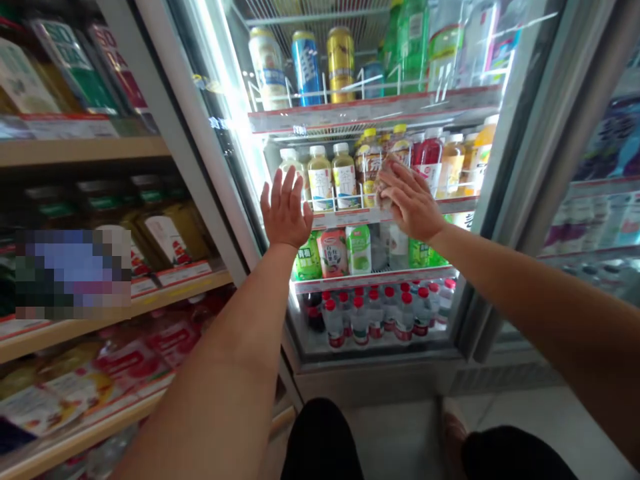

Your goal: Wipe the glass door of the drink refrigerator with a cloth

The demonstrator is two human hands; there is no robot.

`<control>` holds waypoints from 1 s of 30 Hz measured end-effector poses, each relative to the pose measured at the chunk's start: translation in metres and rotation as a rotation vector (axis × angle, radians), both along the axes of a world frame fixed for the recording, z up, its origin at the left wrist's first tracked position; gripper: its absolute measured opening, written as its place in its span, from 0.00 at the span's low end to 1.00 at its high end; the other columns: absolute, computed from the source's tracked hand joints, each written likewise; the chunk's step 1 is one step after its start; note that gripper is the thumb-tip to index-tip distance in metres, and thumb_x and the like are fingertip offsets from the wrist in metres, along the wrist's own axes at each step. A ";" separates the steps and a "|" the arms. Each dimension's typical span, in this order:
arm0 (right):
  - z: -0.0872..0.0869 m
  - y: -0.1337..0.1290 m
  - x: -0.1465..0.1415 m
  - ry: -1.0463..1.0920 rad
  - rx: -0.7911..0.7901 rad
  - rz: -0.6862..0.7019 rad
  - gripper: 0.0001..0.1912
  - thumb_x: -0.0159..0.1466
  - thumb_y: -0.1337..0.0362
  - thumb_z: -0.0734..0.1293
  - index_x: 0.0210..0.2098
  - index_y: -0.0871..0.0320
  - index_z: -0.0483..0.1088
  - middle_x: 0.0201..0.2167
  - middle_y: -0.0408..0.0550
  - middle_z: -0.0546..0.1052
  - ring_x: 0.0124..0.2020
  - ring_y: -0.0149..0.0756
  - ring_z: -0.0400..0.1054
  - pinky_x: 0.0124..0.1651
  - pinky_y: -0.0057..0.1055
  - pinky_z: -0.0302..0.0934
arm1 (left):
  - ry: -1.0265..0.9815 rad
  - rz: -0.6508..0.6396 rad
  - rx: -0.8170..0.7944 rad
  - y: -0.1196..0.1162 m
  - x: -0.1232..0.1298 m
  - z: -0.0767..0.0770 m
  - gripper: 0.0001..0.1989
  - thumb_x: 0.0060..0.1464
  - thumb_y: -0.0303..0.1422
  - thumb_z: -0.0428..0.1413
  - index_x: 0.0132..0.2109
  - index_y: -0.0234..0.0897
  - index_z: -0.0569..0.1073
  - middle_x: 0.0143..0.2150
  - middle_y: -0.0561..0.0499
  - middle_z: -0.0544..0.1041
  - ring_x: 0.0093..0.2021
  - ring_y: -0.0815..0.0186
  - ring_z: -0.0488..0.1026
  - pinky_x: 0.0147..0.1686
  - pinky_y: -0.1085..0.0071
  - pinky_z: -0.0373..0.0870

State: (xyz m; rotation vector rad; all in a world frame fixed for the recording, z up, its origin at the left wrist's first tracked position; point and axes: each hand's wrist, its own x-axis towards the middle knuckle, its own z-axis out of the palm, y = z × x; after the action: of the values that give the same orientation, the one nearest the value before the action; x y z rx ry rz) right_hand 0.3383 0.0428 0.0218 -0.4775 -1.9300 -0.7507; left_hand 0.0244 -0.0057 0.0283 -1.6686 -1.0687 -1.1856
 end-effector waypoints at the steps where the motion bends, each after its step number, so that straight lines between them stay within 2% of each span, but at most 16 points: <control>1: 0.006 0.000 -0.004 0.078 0.001 -0.012 0.16 0.70 0.67 0.57 0.51 0.50 0.72 0.70 0.44 0.67 0.76 0.44 0.49 0.74 0.57 0.50 | 0.001 0.002 0.001 0.000 0.000 0.000 0.30 0.63 0.34 0.50 0.71 0.42 0.60 0.74 0.48 0.61 0.78 0.58 0.45 0.77 0.52 0.35; 5: 0.019 0.003 -0.024 0.302 -0.019 -0.043 0.18 0.71 0.67 0.55 0.54 0.49 0.71 0.71 0.43 0.64 0.77 0.45 0.45 0.74 0.60 0.49 | -0.004 0.020 -0.002 0.000 0.001 0.000 0.30 0.63 0.34 0.50 0.71 0.43 0.60 0.74 0.48 0.61 0.78 0.58 0.45 0.77 0.53 0.36; 7: 0.015 0.003 -0.032 0.333 -0.025 -0.046 0.19 0.72 0.66 0.54 0.55 0.48 0.70 0.72 0.41 0.63 0.77 0.46 0.44 0.74 0.61 0.49 | -0.011 0.014 -0.010 -0.001 0.001 0.000 0.30 0.63 0.35 0.50 0.71 0.43 0.61 0.74 0.48 0.61 0.78 0.58 0.45 0.77 0.52 0.35; 9: 0.005 0.003 -0.039 0.320 -0.003 -0.043 0.18 0.73 0.64 0.54 0.54 0.46 0.71 0.72 0.38 0.63 0.77 0.46 0.45 0.75 0.58 0.49 | -0.017 0.001 -0.021 -0.002 0.002 0.001 0.30 0.63 0.35 0.50 0.71 0.44 0.61 0.75 0.48 0.61 0.78 0.58 0.45 0.77 0.51 0.35; 11: -0.009 0.001 -0.041 0.219 0.027 -0.024 0.18 0.74 0.63 0.54 0.53 0.44 0.72 0.71 0.35 0.65 0.76 0.44 0.48 0.74 0.54 0.51 | -0.024 -0.011 -0.032 -0.003 0.002 0.001 0.29 0.64 0.36 0.50 0.71 0.44 0.60 0.75 0.49 0.60 0.78 0.58 0.44 0.77 0.51 0.35; 14: -0.029 -0.003 -0.040 -0.034 0.050 0.023 0.16 0.74 0.63 0.56 0.52 0.45 0.73 0.69 0.37 0.68 0.74 0.41 0.53 0.74 0.53 0.52 | -0.034 -0.025 -0.050 -0.004 0.003 0.001 0.30 0.64 0.36 0.50 0.71 0.44 0.60 0.75 0.49 0.59 0.78 0.58 0.44 0.77 0.52 0.34; 17: -0.035 -0.006 -0.036 -0.224 0.040 0.037 0.15 0.74 0.62 0.58 0.53 0.45 0.73 0.69 0.37 0.67 0.74 0.40 0.53 0.74 0.51 0.53 | -0.038 -0.023 -0.061 -0.005 0.003 0.001 0.30 0.63 0.35 0.50 0.71 0.44 0.60 0.75 0.49 0.59 0.78 0.57 0.44 0.77 0.51 0.34; 20: -0.022 -0.008 -0.033 -0.336 0.029 0.046 0.16 0.74 0.63 0.58 0.56 0.44 0.72 0.70 0.36 0.66 0.74 0.38 0.53 0.75 0.49 0.52 | -0.030 -0.005 -0.040 -0.004 0.002 0.001 0.30 0.63 0.34 0.50 0.71 0.44 0.60 0.75 0.49 0.60 0.78 0.57 0.45 0.77 0.51 0.35; 23: 0.005 -0.009 -0.034 -0.355 0.039 0.063 0.16 0.74 0.63 0.58 0.56 0.46 0.72 0.69 0.38 0.68 0.73 0.38 0.55 0.74 0.49 0.52 | -0.025 -0.007 -0.030 -0.003 0.002 0.000 0.30 0.63 0.35 0.50 0.71 0.44 0.60 0.75 0.49 0.60 0.78 0.58 0.45 0.77 0.51 0.35; 25: 0.022 -0.008 -0.038 -0.269 0.051 0.061 0.16 0.74 0.64 0.57 0.53 0.47 0.73 0.68 0.39 0.69 0.73 0.41 0.55 0.74 0.52 0.52 | -0.032 -0.015 -0.035 -0.003 0.002 0.000 0.29 0.64 0.35 0.50 0.71 0.44 0.60 0.75 0.49 0.60 0.78 0.58 0.45 0.77 0.51 0.35; 27: 0.033 -0.008 -0.044 -0.127 0.052 0.045 0.16 0.72 0.66 0.57 0.52 0.47 0.73 0.68 0.39 0.70 0.74 0.43 0.54 0.74 0.56 0.51 | -0.042 -0.026 -0.046 -0.003 0.002 0.001 0.29 0.64 0.36 0.50 0.70 0.44 0.61 0.75 0.50 0.60 0.78 0.58 0.44 0.77 0.51 0.34; 30: 0.028 -0.008 -0.058 0.054 0.041 -0.002 0.19 0.72 0.67 0.55 0.54 0.46 0.72 0.69 0.37 0.68 0.75 0.43 0.51 0.74 0.59 0.50 | -0.047 -0.032 -0.059 -0.003 0.002 0.001 0.29 0.64 0.36 0.50 0.70 0.45 0.60 0.75 0.50 0.59 0.78 0.58 0.43 0.77 0.51 0.34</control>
State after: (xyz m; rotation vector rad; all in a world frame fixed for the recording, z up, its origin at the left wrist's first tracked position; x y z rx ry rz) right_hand 0.2803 0.0352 0.0503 -0.4706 -1.8605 -0.7700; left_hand 0.0263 -0.0086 0.0289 -1.7161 -1.1195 -1.2303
